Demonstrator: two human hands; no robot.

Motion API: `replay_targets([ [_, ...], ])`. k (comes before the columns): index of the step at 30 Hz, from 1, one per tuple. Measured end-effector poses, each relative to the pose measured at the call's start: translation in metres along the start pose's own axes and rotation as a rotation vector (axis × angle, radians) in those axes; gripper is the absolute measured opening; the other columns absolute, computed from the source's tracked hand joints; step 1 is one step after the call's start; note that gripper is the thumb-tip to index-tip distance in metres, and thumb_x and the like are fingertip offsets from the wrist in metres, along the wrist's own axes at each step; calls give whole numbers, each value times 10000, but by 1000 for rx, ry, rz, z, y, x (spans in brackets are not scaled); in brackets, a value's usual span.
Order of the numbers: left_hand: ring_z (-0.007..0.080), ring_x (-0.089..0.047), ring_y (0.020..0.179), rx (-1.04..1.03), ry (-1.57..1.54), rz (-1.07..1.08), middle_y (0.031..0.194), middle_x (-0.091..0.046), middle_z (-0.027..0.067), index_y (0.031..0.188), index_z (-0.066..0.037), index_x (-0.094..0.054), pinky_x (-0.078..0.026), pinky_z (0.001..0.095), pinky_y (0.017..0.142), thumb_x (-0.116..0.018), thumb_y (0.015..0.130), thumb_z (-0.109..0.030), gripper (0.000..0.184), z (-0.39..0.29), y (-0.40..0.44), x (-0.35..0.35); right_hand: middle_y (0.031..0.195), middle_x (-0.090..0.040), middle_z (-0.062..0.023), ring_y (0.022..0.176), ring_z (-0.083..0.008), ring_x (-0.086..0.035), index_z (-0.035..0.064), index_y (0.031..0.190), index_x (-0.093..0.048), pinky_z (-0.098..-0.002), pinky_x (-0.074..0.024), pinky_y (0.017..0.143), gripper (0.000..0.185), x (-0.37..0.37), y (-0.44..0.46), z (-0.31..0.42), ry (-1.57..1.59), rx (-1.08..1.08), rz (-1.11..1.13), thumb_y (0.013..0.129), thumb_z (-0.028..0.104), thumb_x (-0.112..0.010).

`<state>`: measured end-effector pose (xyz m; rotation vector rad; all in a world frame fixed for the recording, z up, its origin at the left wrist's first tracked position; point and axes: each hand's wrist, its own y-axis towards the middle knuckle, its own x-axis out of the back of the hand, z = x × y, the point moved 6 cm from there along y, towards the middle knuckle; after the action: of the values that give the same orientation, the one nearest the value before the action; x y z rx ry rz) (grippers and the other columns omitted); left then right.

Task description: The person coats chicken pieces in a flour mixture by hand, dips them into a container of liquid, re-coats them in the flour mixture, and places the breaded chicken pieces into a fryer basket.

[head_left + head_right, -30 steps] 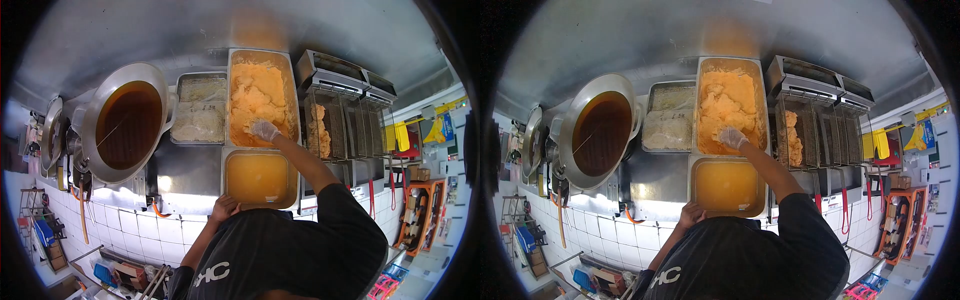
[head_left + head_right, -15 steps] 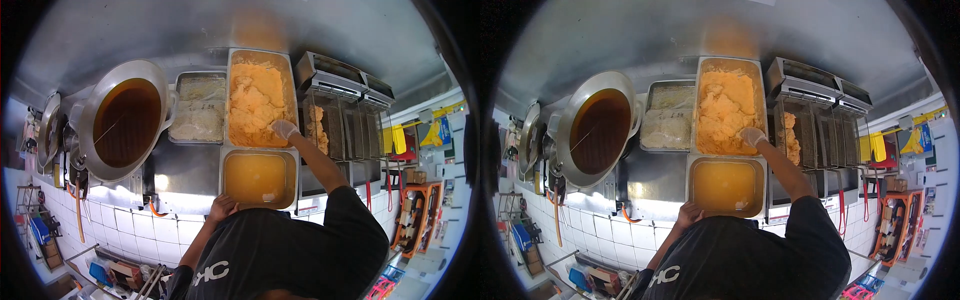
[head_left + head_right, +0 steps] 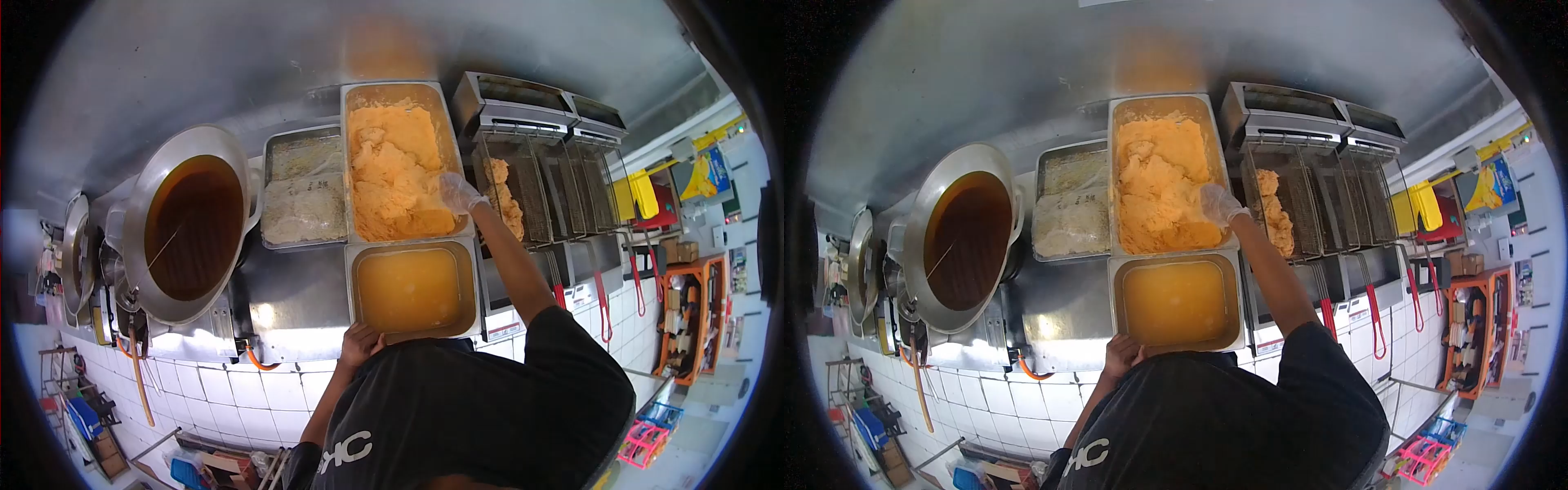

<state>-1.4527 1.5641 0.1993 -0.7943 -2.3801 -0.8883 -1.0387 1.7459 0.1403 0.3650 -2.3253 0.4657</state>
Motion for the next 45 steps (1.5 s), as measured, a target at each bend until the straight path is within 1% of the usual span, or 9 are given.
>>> replay_targets([
  [8, 266, -622, 661, -19, 28, -29, 717, -625, 67, 718, -69, -643, -478, 400, 617, -748, 839, -82, 162, 4, -3, -5, 1028, -693, -86, 1069, -254, -618, 67, 890, -770, -423, -485, 929, 126, 56, -39, -51, 256, -166, 34, 864, 142, -672],
  [11, 264, -622, 659, 7, 22, 21, 724, -624, 66, 722, -71, -641, -479, 399, 618, -751, 839, -83, 161, 5, -6, -6, 1017, -704, -104, 1060, -238, -648, 34, 932, -755, -388, -525, 868, 146, 108, -86, -103, 1874, -527, -494, 901, 166, -702],
  [13, 262, -618, 655, -14, 7, -28, 726, -621, 66, 730, -69, -641, -478, 399, 617, -754, 840, -90, 159, 5, -4, -4, 1112, -694, -114, 1034, -220, -670, 30, 1113, -705, -345, -551, 852, 232, 161, -119, -129, 1536, -775, 197, 915, 151, -719],
  [17, 262, -616, 660, 0, 5, -46, 730, -619, 68, 740, -65, -645, -478, 399, 617, -758, 840, -94, 153, 5, -2, -1, 1106, -715, -106, 983, -253, -693, 69, 1143, -685, -342, -553, 832, 261, 104, -185, -143, 1404, -755, -387, 883, 86, -706],
  [20, 261, -616, 668, -9, 4, -38, 731, -616, 68, 746, -67, -649, -478, 396, 617, -757, 838, -90, 143, 1, 1, 2, 1021, -732, -119, 985, -286, -689, 63, 1054, -705, -347, -548, 831, 188, 77, -215, -138, 915, -813, -311, 867, 49, -701],
  [27, 237, -614, 666, -34, -4, -39, 717, -606, 55, 718, -84, -647, -476, 379, 600, -754, 847, -103, 168, 3, -6, 4, 1038, -740, -132, 991, -304, -713, 22, 1117, -700, -401, -551, 864, 218, 36, -164, -125, 1246, -965, -452, 919, 87, -636],
  [33, 216, -622, 668, -67, -7, -92, 711, -604, 41, 693, -97, -636, -480, 369, 585, -757, 852, -107, 201, 5, -2, 2, 929, -704, -156, 912, -331, -694, -9, 1048, -689, -399, -542, 887, 248, 42, -12, -11, 1648, -394, -411, 947, 216, -668],
  [37, 216, -630, 675, -25, -27, -51, 705, -593, 41, 688, -99, -630, -495, 375, 599, -761, 852, -109, 210, 5, -5, 1, 946, -744, -167, 861, -328, -711, 42, 975, -749, -399, -563, 751, 153, 10, 63, 38, 563, -238, 49, 920, 137, -643],
  [45, 215, -628, 674, -29, -18, -57, 705, -582, 39, 699, -101, -622, -486, 368, 603, -759, 851, -103, 204, 8, -7, 0, 1104, -703, -68, 1024, -285, -646, 73, 1117, -719, -425, -512, 867, 198, -28, 99, 32, 285, 119, 242, 956, 105, -608],
])
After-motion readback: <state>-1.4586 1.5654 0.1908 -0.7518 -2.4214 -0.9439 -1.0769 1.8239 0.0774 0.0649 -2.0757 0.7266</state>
